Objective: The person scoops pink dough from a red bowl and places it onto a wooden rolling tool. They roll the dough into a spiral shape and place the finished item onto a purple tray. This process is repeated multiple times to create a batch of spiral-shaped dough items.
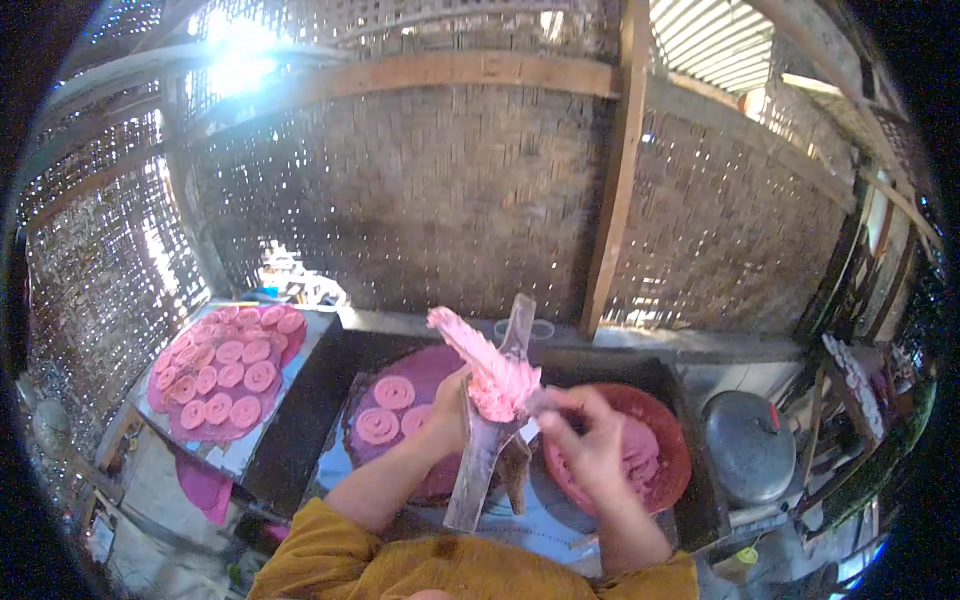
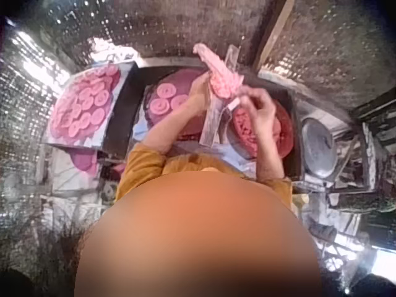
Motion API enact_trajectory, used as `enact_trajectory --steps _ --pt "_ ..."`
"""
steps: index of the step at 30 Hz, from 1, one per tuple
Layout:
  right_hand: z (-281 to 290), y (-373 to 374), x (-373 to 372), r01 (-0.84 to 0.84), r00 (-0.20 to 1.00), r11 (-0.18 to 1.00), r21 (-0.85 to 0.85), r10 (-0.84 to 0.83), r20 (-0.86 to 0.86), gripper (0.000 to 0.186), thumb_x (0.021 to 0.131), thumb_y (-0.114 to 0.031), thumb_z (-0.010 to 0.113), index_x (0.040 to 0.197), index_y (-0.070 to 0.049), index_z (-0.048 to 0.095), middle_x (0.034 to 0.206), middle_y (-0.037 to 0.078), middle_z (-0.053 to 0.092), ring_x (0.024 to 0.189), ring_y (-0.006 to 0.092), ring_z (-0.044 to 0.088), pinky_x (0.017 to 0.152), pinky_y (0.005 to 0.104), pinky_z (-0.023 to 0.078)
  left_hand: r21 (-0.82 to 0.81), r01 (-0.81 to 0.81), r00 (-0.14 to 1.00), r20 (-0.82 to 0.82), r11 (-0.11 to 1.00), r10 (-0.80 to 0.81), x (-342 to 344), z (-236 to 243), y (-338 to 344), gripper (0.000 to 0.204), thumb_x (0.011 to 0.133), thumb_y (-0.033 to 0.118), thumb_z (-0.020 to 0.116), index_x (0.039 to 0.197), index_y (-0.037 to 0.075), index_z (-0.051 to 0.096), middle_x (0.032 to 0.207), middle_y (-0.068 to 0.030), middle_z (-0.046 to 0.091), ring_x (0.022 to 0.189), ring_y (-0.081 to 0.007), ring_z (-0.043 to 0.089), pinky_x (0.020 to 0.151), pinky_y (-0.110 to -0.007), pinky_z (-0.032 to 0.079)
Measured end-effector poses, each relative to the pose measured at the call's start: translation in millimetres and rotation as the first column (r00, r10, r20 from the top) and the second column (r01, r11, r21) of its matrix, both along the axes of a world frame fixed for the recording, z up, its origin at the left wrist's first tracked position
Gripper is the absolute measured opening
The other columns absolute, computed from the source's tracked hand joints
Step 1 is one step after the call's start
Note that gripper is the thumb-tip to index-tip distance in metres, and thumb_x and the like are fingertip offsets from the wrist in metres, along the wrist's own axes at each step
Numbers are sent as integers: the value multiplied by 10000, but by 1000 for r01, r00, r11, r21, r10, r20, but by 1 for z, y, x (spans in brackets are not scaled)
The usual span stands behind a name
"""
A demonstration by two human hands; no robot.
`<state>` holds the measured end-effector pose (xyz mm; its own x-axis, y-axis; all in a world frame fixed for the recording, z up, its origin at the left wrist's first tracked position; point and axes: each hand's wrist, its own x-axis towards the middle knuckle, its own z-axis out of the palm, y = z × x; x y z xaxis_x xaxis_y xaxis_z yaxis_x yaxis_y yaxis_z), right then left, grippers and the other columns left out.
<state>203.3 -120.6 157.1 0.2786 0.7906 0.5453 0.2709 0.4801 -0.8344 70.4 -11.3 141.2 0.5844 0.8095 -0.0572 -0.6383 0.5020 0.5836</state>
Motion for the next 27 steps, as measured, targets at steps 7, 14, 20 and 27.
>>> enact_trajectory --steps 7,14,20,27 --pt "-40 -38 68 418 882 907 45 -417 219 229 590 -98 751 768 -11 638 757 100 634 676 210 619 649 305 484 571 -127 980 -53 811 191 -7 -59 73 305 840 292 456 1023 63 539 952 -97 588 858 -207 577 800 -343 448" --pt "-15 -14 30 244 469 768 592 -628 621 283 614 -142 729 854 -86 591 634 61 576 536 209 560 504 310 436 479 -115 931 -253 870 263 7 -46 41 283 849 266 442 1012 64 554 959 -85 589 879 -219 573 752 -350 459" --pt "-16 -26 29 81 840 952 295 -225 494 205 612 -120 735 771 -49 627 667 73 616 604 207 604 582 298 478 324 31 999 -41 946 -19 4 -50 59 209 854 121 441 1019 30 532 927 -68 577 831 -214 577 709 -416 520" --pt "-25 -17 31 310 504 828 467 -559 658 257 607 -101 732 811 -9 606 750 151 620 643 269 614 602 316 495 798 -51 799 -328 601 503 9 -74 51 413 710 242 641 1067 60 542 1018 -106 584 916 -216 571 801 -318 443"
